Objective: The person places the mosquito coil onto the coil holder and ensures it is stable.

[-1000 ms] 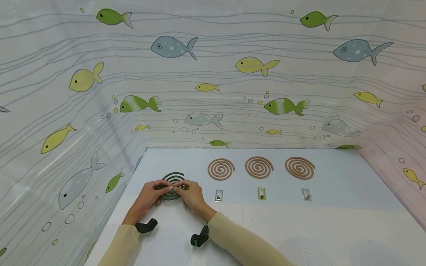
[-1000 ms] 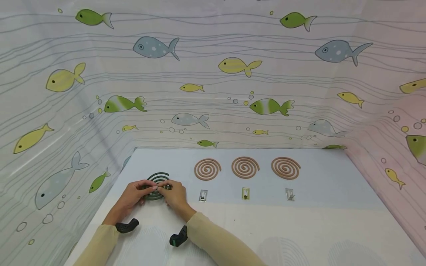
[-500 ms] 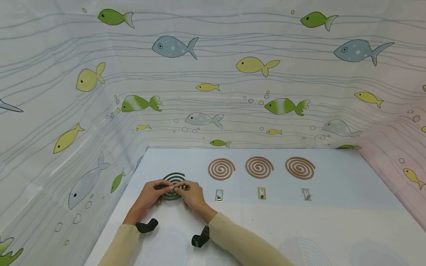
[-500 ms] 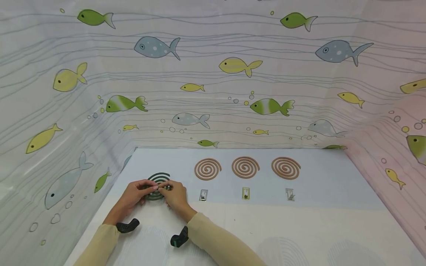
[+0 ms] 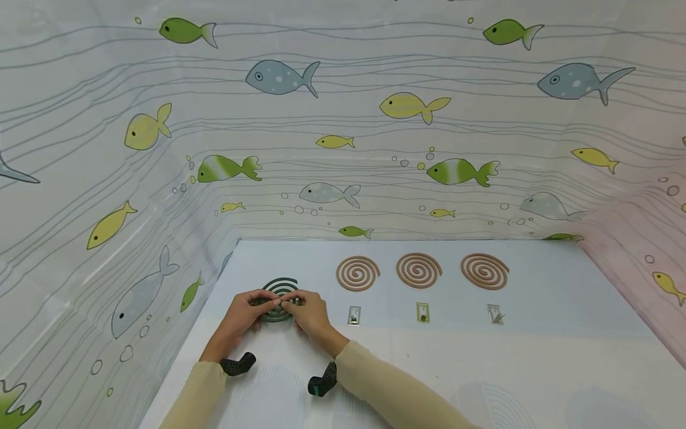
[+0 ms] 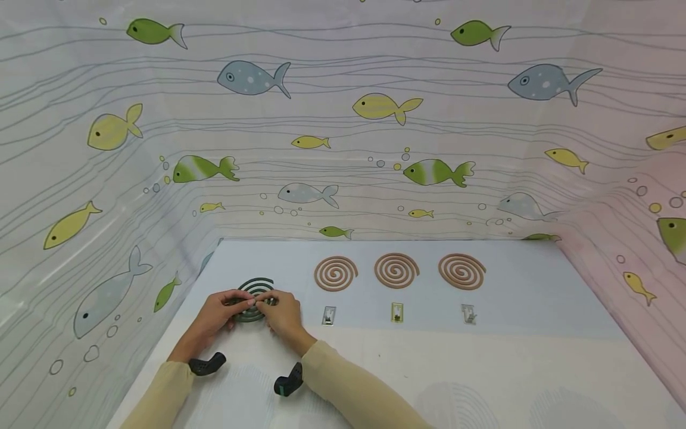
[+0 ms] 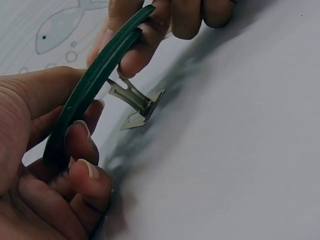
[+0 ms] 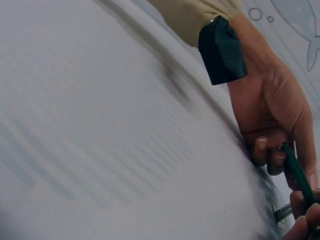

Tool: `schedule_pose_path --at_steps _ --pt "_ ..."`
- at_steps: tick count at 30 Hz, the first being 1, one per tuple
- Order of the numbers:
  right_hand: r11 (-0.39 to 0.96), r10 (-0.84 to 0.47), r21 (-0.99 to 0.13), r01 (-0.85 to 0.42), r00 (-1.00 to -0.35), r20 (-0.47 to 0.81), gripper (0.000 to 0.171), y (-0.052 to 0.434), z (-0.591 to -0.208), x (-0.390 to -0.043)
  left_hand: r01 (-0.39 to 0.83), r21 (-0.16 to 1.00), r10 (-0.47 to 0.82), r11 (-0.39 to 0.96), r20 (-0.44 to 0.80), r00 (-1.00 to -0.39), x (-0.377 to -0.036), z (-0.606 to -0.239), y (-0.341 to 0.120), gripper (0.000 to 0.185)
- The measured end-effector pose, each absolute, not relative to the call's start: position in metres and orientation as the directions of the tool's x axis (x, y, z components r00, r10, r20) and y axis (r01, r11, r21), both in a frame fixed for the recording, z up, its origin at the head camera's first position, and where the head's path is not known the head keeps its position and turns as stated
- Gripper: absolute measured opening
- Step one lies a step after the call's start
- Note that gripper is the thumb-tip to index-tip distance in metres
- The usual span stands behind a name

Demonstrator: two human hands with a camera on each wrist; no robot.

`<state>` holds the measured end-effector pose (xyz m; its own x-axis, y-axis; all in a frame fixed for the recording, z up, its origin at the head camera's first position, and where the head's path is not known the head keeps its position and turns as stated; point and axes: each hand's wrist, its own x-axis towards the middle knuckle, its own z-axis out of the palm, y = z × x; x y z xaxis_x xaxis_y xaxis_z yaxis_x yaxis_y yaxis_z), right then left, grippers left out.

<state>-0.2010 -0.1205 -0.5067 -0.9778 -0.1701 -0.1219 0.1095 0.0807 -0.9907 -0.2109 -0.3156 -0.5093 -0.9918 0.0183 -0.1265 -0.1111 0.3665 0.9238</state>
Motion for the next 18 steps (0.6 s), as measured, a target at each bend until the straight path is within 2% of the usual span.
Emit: schedule_pose_path --at_steps 18 --pt "0.113 -0.166 -0.991 0.072 -0.982 -0.09 0.006 -0.1255 -0.5082 -0.2027 -0.129 0.925 0.007 0.356 -0.141 -0.99 -0.2144 -0.5089 -0.32 0.036"
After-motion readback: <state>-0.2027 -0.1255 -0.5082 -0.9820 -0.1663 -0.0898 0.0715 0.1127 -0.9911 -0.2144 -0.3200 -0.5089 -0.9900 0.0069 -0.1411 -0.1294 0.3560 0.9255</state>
